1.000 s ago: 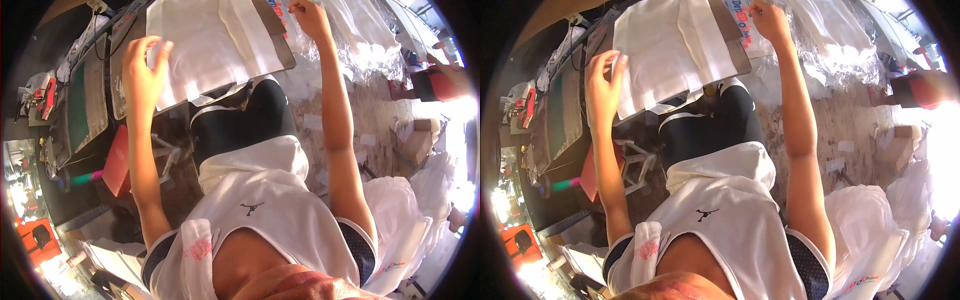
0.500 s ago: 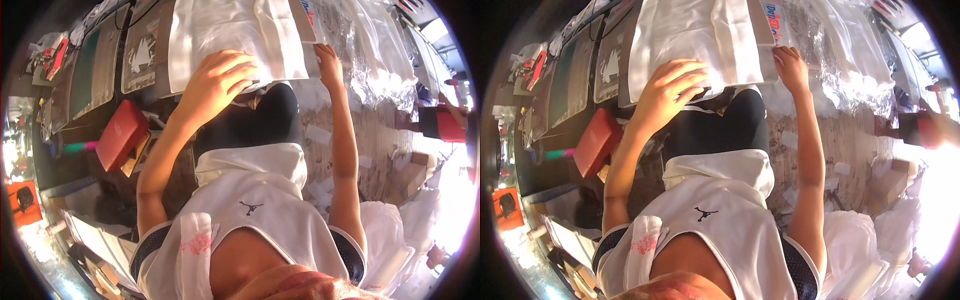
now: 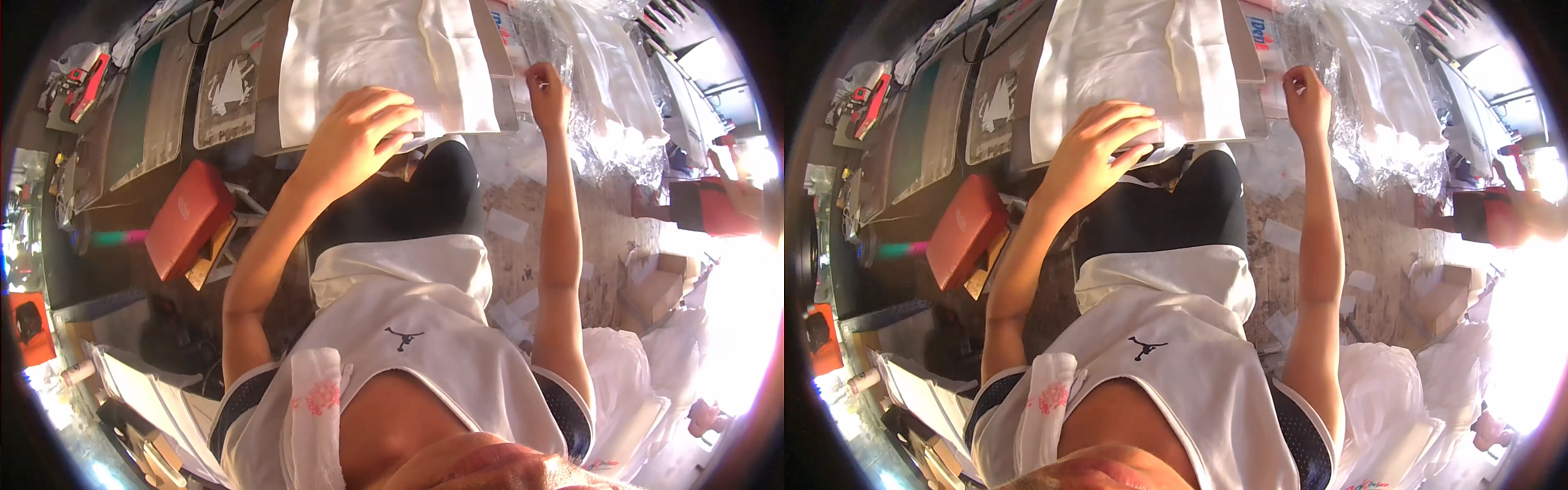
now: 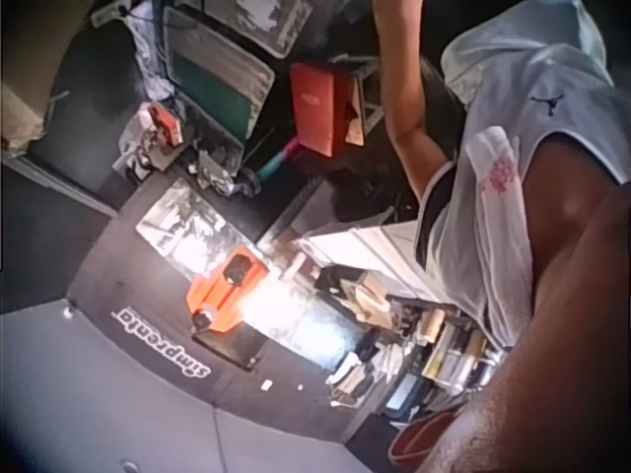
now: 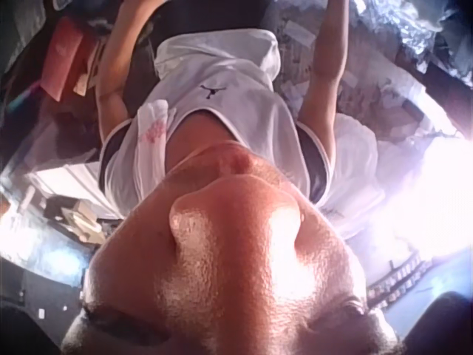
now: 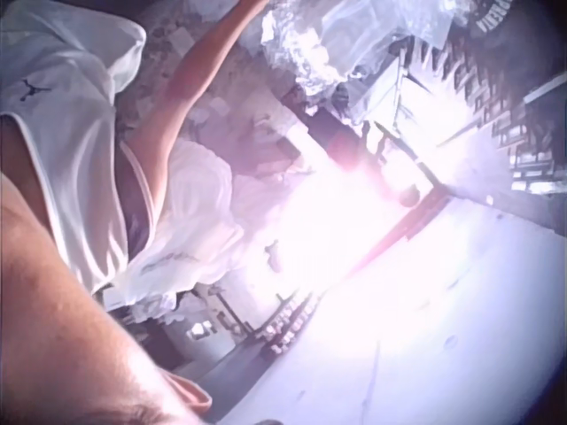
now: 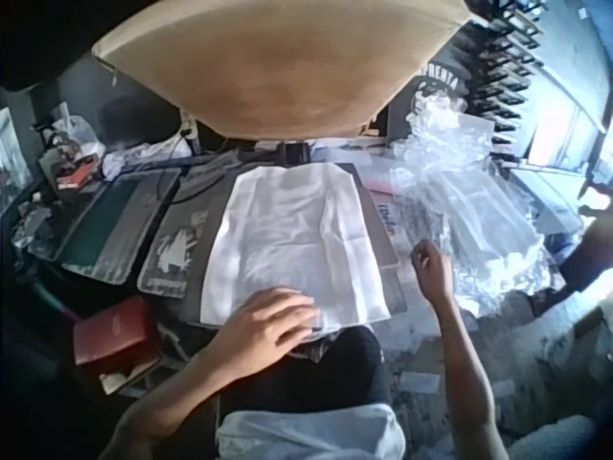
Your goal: The person places a white plastic bag onto a printing platen, aligns it, and then applies ink using a screen and squeegee before removing the printed bag and placing it on a stack.
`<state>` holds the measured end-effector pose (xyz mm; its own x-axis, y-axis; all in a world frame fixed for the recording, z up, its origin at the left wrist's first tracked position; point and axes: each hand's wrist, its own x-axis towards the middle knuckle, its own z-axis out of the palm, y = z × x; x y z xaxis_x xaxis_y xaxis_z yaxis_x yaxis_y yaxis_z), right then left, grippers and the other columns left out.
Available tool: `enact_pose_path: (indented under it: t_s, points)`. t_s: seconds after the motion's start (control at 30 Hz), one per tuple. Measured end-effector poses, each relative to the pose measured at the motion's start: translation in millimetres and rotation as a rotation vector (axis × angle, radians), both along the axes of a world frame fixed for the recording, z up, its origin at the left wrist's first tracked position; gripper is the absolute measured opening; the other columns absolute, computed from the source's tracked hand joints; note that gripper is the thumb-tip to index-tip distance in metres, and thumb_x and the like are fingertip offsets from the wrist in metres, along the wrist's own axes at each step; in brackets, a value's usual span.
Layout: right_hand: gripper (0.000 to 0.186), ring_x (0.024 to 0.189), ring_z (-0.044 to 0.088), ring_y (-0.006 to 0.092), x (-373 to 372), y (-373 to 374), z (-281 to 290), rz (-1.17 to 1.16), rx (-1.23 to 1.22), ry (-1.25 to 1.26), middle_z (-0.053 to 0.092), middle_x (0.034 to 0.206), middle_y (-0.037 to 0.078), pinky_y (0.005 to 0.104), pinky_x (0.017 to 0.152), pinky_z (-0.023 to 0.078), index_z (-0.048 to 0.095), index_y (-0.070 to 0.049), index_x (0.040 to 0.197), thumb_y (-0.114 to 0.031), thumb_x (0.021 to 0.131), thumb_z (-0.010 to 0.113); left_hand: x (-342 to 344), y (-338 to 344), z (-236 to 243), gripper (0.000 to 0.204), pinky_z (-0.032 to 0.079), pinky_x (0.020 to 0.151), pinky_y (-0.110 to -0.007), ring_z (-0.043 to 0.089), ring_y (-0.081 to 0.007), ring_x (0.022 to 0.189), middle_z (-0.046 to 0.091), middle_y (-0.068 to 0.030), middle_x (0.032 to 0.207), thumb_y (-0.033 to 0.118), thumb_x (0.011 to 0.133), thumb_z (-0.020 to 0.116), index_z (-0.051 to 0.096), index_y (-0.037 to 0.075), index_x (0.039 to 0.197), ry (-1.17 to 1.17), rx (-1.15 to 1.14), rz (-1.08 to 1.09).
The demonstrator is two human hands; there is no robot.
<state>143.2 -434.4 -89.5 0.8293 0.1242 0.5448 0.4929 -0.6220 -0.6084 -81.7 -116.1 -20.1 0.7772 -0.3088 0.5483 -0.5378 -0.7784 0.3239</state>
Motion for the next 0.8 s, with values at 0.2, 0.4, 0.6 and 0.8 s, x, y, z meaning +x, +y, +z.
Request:
enact_pose_path:
  t_s: [0.2, 0.4, 0.6, 0.8]
  points:
    - [0.010, 0.072, 0.062, 0.0158, 29, -29, 45, -0.079, 0.194, -0.165, 0.069, 0.082, 0.004, 0.0318, 0.072, 0.051, 0.069, -0.006, 0.098, -0.012, 0.091, 0.070, -1, 1, 13, 0.027, 0.052, 0.097, -0.041, 0.063, -0.0294, 0.112, 0.067, -0.0081, 0.119, 0.007, 0.090, 0.074, 0.070, 0.006, 0.117, 0.027, -0.117, -0.017]
    - [0.023, 0.076, 0.068, 0.0206, 4, 4, 66, -0.052, -0.032, -0.122, 0.074, 0.097, 0.008, 0.0363, 0.072, 0.054, 0.072, -0.010, 0.110, -0.013, 0.087, 0.072, -4, -3, 10, 0.025, 0.051, 0.097, -0.040, 0.063, -0.0304, 0.111, 0.067, -0.0093, 0.117, 0.006, 0.091, 0.074, 0.070, 0.005, 0.115, 0.036, -0.208, -0.049]
    - [0.019, 0.102, 0.067, 0.0325, -26, 9, 3, 0.099, -0.353, 0.030, 0.069, 0.107, 0.011, 0.0439, 0.088, 0.054, 0.071, -0.009, 0.108, -0.010, 0.090, 0.067, -14, -13, 1, 0.025, 0.051, 0.098, -0.040, 0.064, -0.0304, 0.113, 0.068, -0.0106, 0.116, 0.002, 0.089, 0.074, 0.070, 0.004, 0.114, 0.080, -0.286, -0.069]
    - [0.020, 0.103, 0.065, 0.0305, -29, 16, -4, 0.088, -0.464, -0.111, 0.067, 0.102, 0.008, 0.0435, 0.086, 0.055, 0.070, -0.010, 0.105, -0.008, 0.086, 0.067, -18, -15, 3, 0.024, 0.051, 0.098, -0.040, 0.064, -0.0304, 0.113, 0.068, -0.0112, 0.117, 0.000, 0.089, 0.073, 0.070, 0.003, 0.113, 0.093, -0.287, -0.053]
